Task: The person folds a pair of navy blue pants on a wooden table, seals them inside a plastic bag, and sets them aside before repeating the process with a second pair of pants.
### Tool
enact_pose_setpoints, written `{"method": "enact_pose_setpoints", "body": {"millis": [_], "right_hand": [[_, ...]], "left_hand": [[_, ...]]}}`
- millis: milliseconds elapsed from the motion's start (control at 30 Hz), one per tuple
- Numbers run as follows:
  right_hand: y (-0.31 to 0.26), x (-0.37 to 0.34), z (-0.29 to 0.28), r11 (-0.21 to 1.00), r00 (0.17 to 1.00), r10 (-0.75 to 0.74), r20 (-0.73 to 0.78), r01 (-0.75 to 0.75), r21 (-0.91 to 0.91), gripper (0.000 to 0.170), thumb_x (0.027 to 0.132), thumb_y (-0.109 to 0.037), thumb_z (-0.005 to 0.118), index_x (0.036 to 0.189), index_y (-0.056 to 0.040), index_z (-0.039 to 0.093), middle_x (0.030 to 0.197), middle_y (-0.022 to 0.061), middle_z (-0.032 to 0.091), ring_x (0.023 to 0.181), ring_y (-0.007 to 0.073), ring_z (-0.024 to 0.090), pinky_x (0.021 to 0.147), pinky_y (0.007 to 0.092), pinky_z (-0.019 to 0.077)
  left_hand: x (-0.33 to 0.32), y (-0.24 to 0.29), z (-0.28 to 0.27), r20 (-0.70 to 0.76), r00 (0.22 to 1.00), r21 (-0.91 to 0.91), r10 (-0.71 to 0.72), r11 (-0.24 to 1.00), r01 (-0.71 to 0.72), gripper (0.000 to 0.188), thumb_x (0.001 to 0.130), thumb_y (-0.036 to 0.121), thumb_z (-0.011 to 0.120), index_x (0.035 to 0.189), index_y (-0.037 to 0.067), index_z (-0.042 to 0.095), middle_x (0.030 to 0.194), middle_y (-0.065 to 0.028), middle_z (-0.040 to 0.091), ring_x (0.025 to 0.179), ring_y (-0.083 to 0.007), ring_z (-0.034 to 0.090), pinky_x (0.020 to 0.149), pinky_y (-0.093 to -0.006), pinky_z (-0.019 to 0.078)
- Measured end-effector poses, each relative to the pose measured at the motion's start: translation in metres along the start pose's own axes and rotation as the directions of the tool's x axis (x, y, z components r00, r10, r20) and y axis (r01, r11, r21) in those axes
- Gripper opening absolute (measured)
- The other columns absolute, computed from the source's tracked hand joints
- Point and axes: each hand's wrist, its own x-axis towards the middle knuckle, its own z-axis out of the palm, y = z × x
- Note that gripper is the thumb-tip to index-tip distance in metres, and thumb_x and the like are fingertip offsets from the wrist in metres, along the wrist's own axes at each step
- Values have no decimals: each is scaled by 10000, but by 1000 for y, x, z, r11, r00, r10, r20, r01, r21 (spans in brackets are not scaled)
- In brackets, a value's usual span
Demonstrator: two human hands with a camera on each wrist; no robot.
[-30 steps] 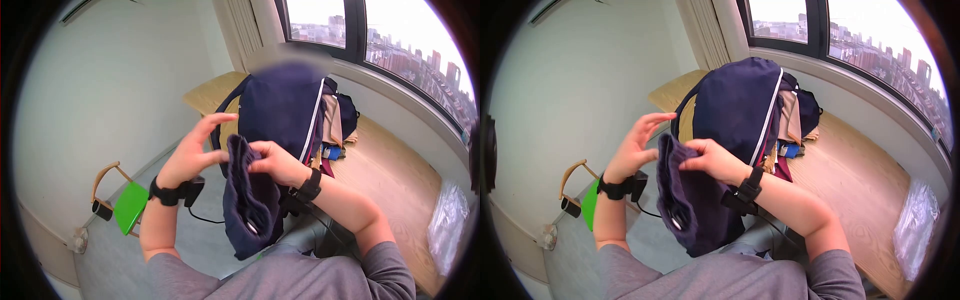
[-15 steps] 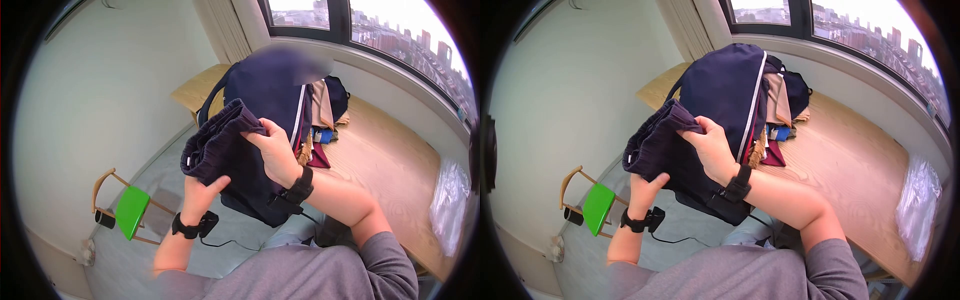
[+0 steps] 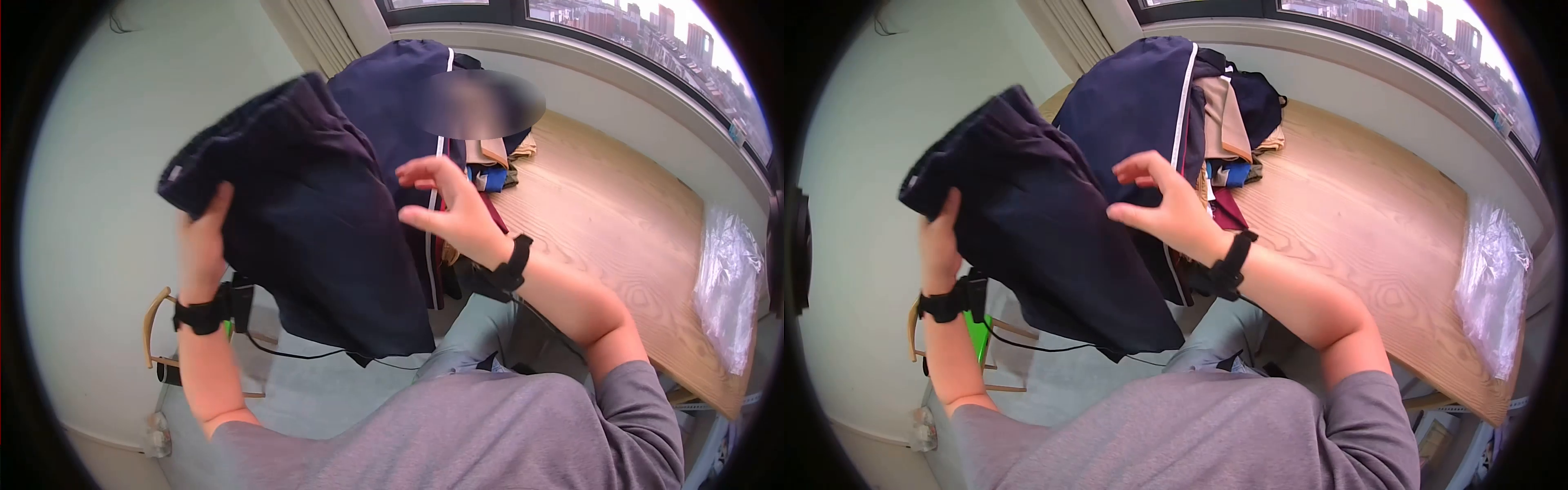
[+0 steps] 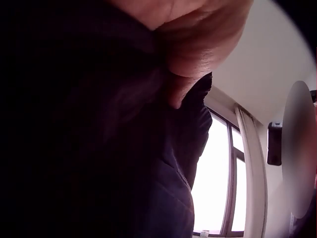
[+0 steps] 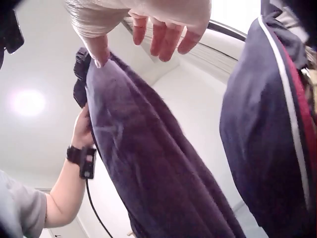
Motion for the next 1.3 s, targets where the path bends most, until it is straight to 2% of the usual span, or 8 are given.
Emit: {"method": "enact_pose_setpoints", "body": {"millis": [267, 333, 367, 400, 733, 967, 1133, 1300], "right_hand": [[48, -74, 39, 962, 916, 212, 341, -256, 92, 1014, 671, -302, 851, 1460, -116, 244, 1445, 98, 355, 1364, 222, 326, 1124, 428, 246], [51, -83, 56, 954, 903, 209, 375, -273, 123, 1075, 668, -276, 859, 1483, -113, 178, 1465, 117, 328, 1386, 233, 290, 1142, 430, 212], [53, -89, 63, 944, 897, 196, 397, -283, 173, 1078, 671, -286, 857, 1485, -107, 172, 1471, 126, 319, 1392, 235, 280, 1147, 430, 205], [55, -93, 69, 932, 889, 179, 421, -290, 218, 1082, 674, -295, 854, 1486, -101, 167, 1478, 134, 309, 1398, 238, 269, 1152, 429, 197], [47, -114, 75, 981, 981, 190, 39, -191, 27, 150, 892, -84, 576, 1024, -23, 614, 760, 113, 631, 720, 250, 617, 673, 340, 487], [4, -135, 28, 962, 955, 189, 230, -227, 154, 1015, 678, -417, 830, 1414, 1, 270, 1343, 167, 483, 1266, 254, 455, 1055, 359, 354], [13, -170, 9, 910, 923, 379, 71, -357, -209, 274, 882, -187, 633, 1054, 25, 608, 946, 219, 657, 850, 347, 639, 761, 384, 501], [-68, -202, -52, 837, 805, 515, -295, -546, -29, 258, 930, -162, 578, 1106, 25, 601, 950, 142, 678, 859, 157, 613, 795, 321, 479]], "left_hand": [[49, 80, -82, -131, 987, -281, 94, 951, -127, 487, 952, 241, 589, 1342, -15, 450, 1274, -124, 546, 1124, -199, 554, 954, -325, 455], [72, 95, -141, -57, 965, 91, 256, 964, -250, 509, 947, 265, 593, 1361, 12, 437, 1299, -143, 534, 1165, -230, 541, 974, -338, 445], [65, 112, -148, 290, 769, 697, 569, 425, -577, 492, 985, 295, 511, 1375, 9, 421, 1300, -111, 541, 1152, -236, 548, 976, -364, 456], [71, 126, -159, 264, 757, 739, 597, 379, -557, 496, 983, 297, 514, 1376, 8, 421, 1302, -112, 540, 1154, -237, 547, 977, -365, 454], [126, 225, -146, -179, 885, 350, 430, 868, -352, 536, 964, 319, 539, 1380, 5, 416, 1324, -120, 523, 1173, -253, 535, 990, -376, 444], [149, 246, -105, -169, 901, 212, 399, 908, -362, 564, 950, 335, 557, 1383, 3, 413, 1340, -126, 512, 1186, -263, 527, 1000, -384, 436], [184, 234, -57, -107, 938, 31, 329, 944, -328, 585, 940, 346, 569, 1386, 2, 411, 1351, -130, 504, 1195, -271, 521, 1007, -390, 431], [223, 216, -8, -24, 970, -164, 244, 956, -244, 606, 930, 357, 582, 1388, 0, 409, 1362, -134, 495, 1205, -279, 515, 1013, -396, 425]]}}
